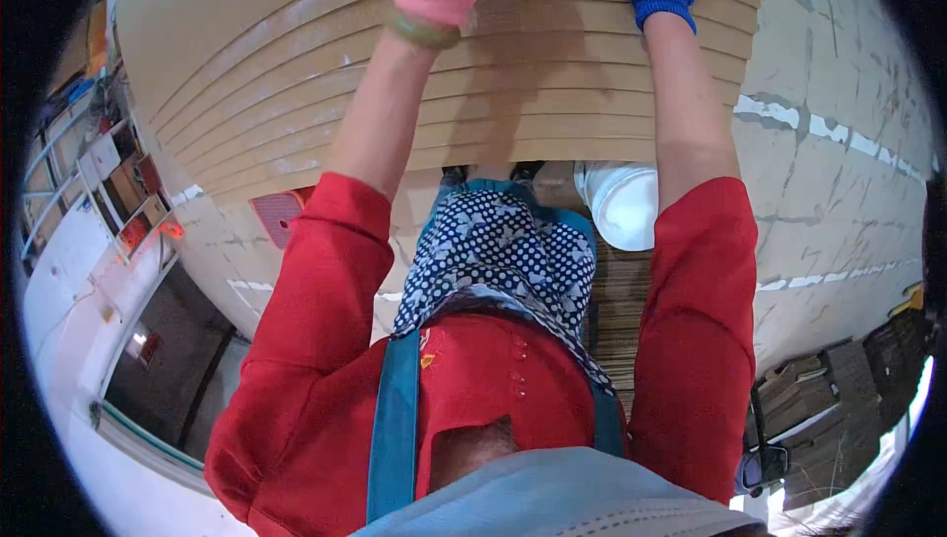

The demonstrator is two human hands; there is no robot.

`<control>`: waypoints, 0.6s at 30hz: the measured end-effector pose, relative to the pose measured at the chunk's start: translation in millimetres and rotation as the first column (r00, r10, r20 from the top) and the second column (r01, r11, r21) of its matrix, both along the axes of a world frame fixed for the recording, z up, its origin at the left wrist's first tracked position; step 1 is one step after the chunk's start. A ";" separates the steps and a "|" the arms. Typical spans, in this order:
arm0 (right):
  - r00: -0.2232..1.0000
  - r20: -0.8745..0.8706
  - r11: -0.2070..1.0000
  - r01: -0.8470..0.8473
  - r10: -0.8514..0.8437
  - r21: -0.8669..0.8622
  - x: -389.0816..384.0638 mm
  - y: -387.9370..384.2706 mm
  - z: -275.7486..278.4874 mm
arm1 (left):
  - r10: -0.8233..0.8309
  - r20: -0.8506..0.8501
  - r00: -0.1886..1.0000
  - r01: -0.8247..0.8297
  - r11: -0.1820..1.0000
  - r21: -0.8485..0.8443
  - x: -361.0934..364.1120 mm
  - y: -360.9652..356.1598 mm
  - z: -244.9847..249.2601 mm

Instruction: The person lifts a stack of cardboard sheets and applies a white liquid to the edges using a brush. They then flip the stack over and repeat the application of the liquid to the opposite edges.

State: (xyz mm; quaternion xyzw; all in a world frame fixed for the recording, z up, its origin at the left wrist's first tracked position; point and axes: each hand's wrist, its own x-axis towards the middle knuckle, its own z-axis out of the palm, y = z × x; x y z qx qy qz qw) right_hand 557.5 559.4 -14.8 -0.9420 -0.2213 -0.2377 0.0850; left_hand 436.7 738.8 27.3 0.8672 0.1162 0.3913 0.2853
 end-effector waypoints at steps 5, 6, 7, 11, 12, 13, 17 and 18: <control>1.000 -0.016 1.000 -0.001 0.001 -0.003 -0.3 1.6 4.2 | -0.037 -0.253 0.967 0.039 0.999 0.007 -80.0 -11.0 -24.3; 1.000 -0.022 1.000 0.004 -0.004 -0.014 -0.9 1.3 3.8 | -0.054 -0.234 0.971 0.062 0.998 0.025 -102.5 -20.9 -13.9; 1.000 -0.023 1.000 0.009 -0.010 -0.024 0.3 1.8 4.3 | -0.048 -0.230 0.972 0.057 0.998 0.035 -117.9 -22.6 -12.7; 0.999 -0.049 1.000 -0.002 0.001 -0.028 -0.5 2.5 6.5 | 0.064 -0.360 0.931 -0.128 0.979 -0.158 -118.2 1.5 5.4; 0.999 -0.052 1.000 -0.012 0.011 -0.023 -2.0 4.0 6.8 | 0.217 -0.344 0.914 -0.293 0.938 -0.186 -101.4 14.0 15.0; 0.999 -0.052 1.000 -0.009 0.008 -0.022 -1.4 5.6 7.7 | 0.226 -0.190 0.955 -0.269 0.932 -0.243 -76.6 32.8 22.6; 0.999 -0.035 0.999 -0.006 0.005 -0.040 -4.0 4.9 10.8 | 0.363 -0.015 0.932 -0.362 0.925 -0.113 -61.8 73.3 -27.8; 1.000 -0.014 0.999 -0.010 0.009 -0.042 -3.9 5.8 10.9 | 0.423 0.005 0.906 -0.423 0.906 -0.016 -70.0 74.0 -40.4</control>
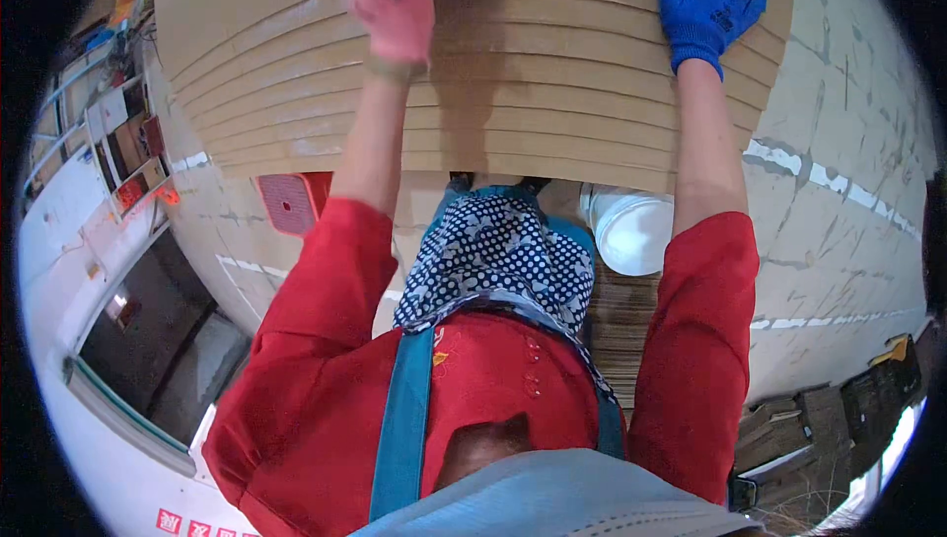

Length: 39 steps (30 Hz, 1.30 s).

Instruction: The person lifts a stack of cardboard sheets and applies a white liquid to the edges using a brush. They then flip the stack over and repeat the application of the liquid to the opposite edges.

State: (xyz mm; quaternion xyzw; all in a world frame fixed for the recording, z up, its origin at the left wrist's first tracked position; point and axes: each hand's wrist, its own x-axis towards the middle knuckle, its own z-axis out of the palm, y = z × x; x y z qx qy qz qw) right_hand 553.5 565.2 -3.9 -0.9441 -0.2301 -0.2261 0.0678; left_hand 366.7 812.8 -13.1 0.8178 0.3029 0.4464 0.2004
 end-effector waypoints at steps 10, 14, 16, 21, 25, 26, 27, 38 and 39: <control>0.999 0.049 1.000 0.007 -0.007 -0.018 2.5 -1.0 -6.3 | -0.149 0.173 0.974 0.211 0.876 -0.435 1.5 -42.4 58.9; 1.000 0.007 1.000 -0.009 0.009 0.007 4.4 -0.6 -3.6 | -0.172 0.009 0.985 0.172 0.985 -0.030 10.6 -41.0 9.6; 1.000 0.013 1.000 0.000 0.000 -0.006 7.1 -0.9 -4.8 | -0.155 -0.104 0.982 0.141 0.982 -0.124 -40.2 -73.1 -11.6; 0.999 0.030 0.999 0.022 -0.021 -0.034 6.3 -3.5 -8.9 | -0.475 -0.280 0.834 0.452 0.880 -0.146 -79.1 -87.4 30.2; 1.000 -0.002 0.999 0.019 -0.019 -0.031 3.1 -2.8 -6.1 | -0.266 -0.644 0.717 0.504 0.837 0.215 -34.6 -76.7 126.6; 1.000 0.002 0.999 0.022 -0.022 -0.030 4.4 -2.5 -4.5 | -0.268 -0.642 0.718 0.506 0.835 0.218 -35.3 -71.5 121.8; 1.000 -0.010 1.000 0.022 -0.022 -0.018 4.5 -2.3 -3.4 | -0.385 -0.558 0.735 0.517 0.851 0.094 -38.4 -61.0 110.6; 1.000 0.000 1.000 0.015 -0.015 -0.005 3.4 -2.9 -4.1 | -0.277 -0.162 0.947 0.252 0.954 -0.161 -3.7 -69.6 29.6; 1.000 -0.015 1.000 0.018 -0.018 -0.001 5.6 -2.2 -2.7 | -0.274 -0.025 0.961 0.257 0.927 -0.274 6.7 -67.8 33.4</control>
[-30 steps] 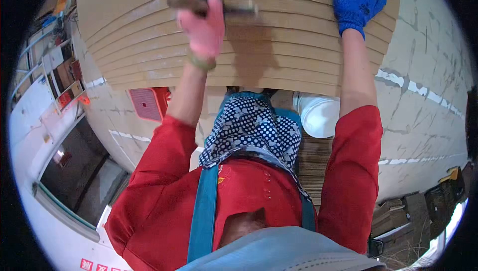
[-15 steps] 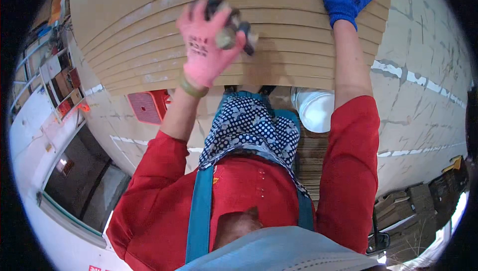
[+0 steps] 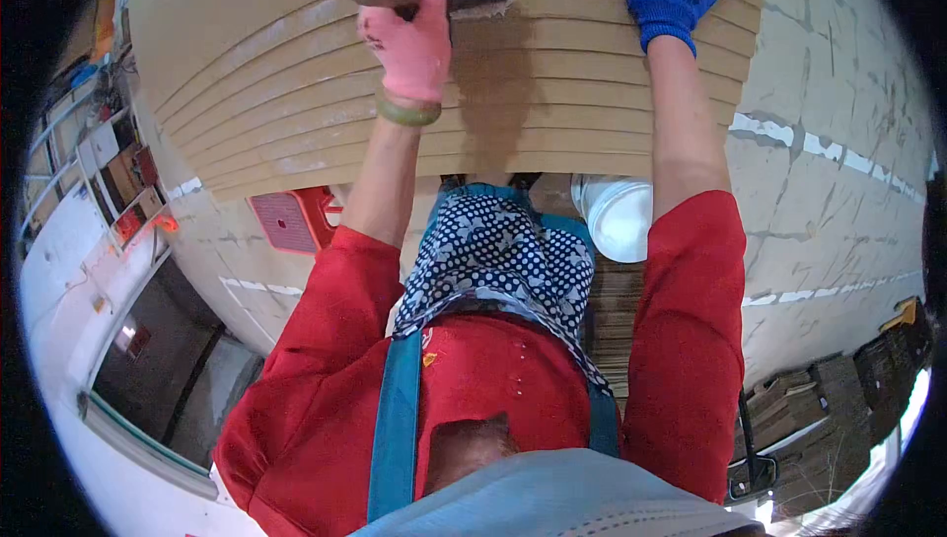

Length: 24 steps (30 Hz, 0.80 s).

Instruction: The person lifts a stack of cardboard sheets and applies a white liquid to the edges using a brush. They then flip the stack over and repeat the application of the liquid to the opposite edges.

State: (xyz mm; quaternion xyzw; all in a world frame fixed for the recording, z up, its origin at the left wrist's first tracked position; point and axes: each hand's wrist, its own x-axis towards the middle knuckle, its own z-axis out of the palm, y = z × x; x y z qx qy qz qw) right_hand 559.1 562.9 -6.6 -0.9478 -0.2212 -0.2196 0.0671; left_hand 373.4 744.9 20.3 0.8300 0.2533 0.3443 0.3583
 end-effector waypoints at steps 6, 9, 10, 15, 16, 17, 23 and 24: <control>1.000 -0.021 1.000 0.014 -0.013 0.006 -1.3 -0.1 -3.6 | -0.112 0.252 0.961 0.055 0.973 0.223 60.5 -3.6 42.0; 0.998 -0.053 1.000 0.021 -0.021 0.005 -2.3 0.6 -0.7 | -0.183 0.162 0.970 0.098 0.898 0.429 43.5 3.5 -1.0; 0.997 -0.069 1.000 0.025 -0.025 0.004 -2.3 0.1 -0.3 | -0.210 0.111 0.971 0.123 0.844 0.523 35.2 3.3 -10.8; 0.999 -0.045 1.000 0.019 -0.020 -0.018 -0.7 -0.9 2.1 | -0.295 0.009 0.955 0.267 0.877 0.399 -8.4 -7.2 -12.2; 1.000 -0.029 1.000 0.012 -0.012 -0.005 0.8 -0.9 2.5 | -0.258 0.056 0.965 0.227 0.918 0.325 -2.8 -4.9 -9.7; 1.000 -0.018 1.000 0.004 -0.004 0.005 0.2 -1.5 1.5 | -0.215 0.095 0.972 0.187 0.952 0.243 2.0 -2.7 -8.2; 1.000 0.012 0.998 -0.011 0.011 0.069 -2.4 -0.8 -4.2 | -0.202 0.158 0.967 0.111 0.885 0.452 47.2 -6.2 10.5; 1.000 -0.002 0.998 -0.005 0.005 0.059 -1.9 -1.1 -3.8 | -0.195 0.170 0.966 0.092 0.874 0.478 28.0 -12.7 -11.1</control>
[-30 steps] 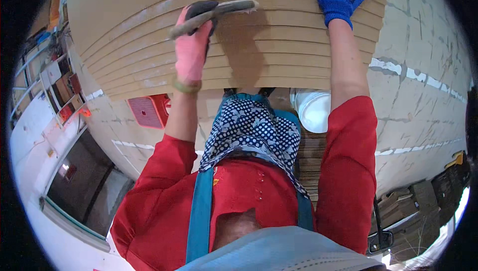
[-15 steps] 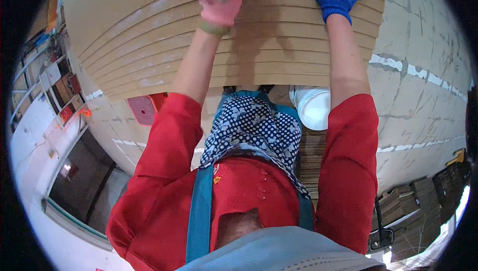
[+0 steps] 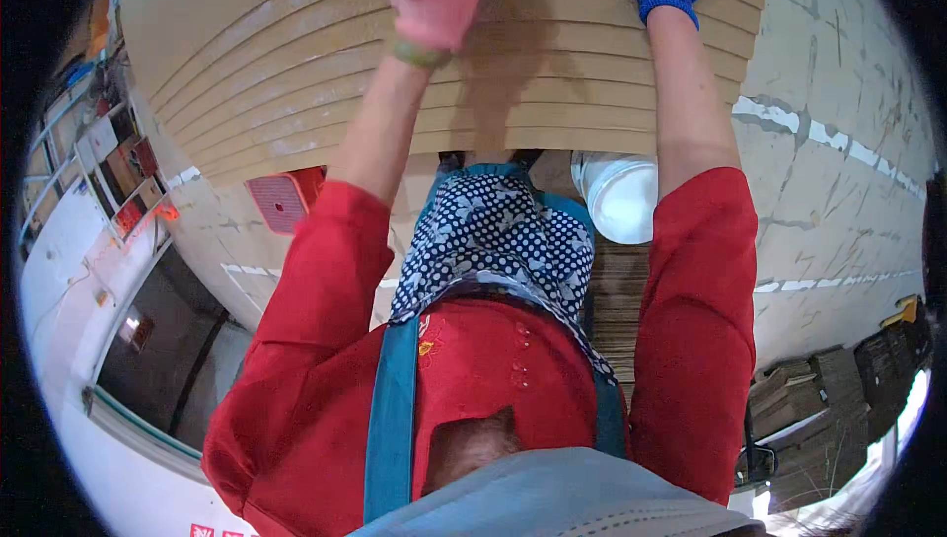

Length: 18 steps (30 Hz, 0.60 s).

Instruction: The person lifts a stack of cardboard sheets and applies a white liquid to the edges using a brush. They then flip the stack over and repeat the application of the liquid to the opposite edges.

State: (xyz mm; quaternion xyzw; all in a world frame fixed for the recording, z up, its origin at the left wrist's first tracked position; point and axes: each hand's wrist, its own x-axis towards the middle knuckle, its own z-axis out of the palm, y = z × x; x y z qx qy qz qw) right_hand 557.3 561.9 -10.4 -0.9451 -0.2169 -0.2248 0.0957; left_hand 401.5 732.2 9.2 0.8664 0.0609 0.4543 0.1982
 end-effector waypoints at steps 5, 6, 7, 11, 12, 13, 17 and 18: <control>1.000 0.004 0.999 0.020 -0.020 -0.040 0.3 -0.2 -3.8 | -0.178 -0.341 0.923 0.130 0.979 -0.158 -112.8 -54.0 -4.9; 0.999 0.024 0.998 0.026 -0.025 -0.054 0.7 -0.7 -4.3 | -0.176 -0.339 0.924 0.129 0.979 -0.158 -116.2 -54.2 0.0; 0.999 0.026 0.998 0.023 -0.021 -0.055 1.5 -0.6 -4.0 | -0.180 -0.366 0.913 0.125 0.978 -0.169 -119.9 -50.6 6.0; 1.000 0.027 0.998 0.017 -0.015 -0.064 -2.9 0.9 -6.1 | 0.002 -0.286 0.958 -0.045 0.989 -0.144 -90.7 -10.2 17.2; 1.000 0.021 0.999 0.013 -0.012 -0.048 -4.1 1.5 -5.1 | 0.011 -0.245 0.969 -0.041 0.992 -0.118 -64.2 6.1 22.4; 1.000 0.020 0.999 0.011 -0.010 -0.031 -3.2 1.7 -3.2 | 0.019 -0.199 0.980 -0.037 0.995 -0.091 -45.7 18.1 23.9; 0.998 0.066 0.997 0.018 -0.013 -0.072 3.0 1.1 -6.4 | 0.011 -0.264 0.965 -0.022 0.999 -0.039 -70.2 -11.3 -12.1; 0.996 0.084 0.995 0.031 -0.023 -0.097 2.4 0.1 -8.7 | -0.029 -0.344 0.939 0.006 0.998 -0.068 -102.4 -29.4 -14.8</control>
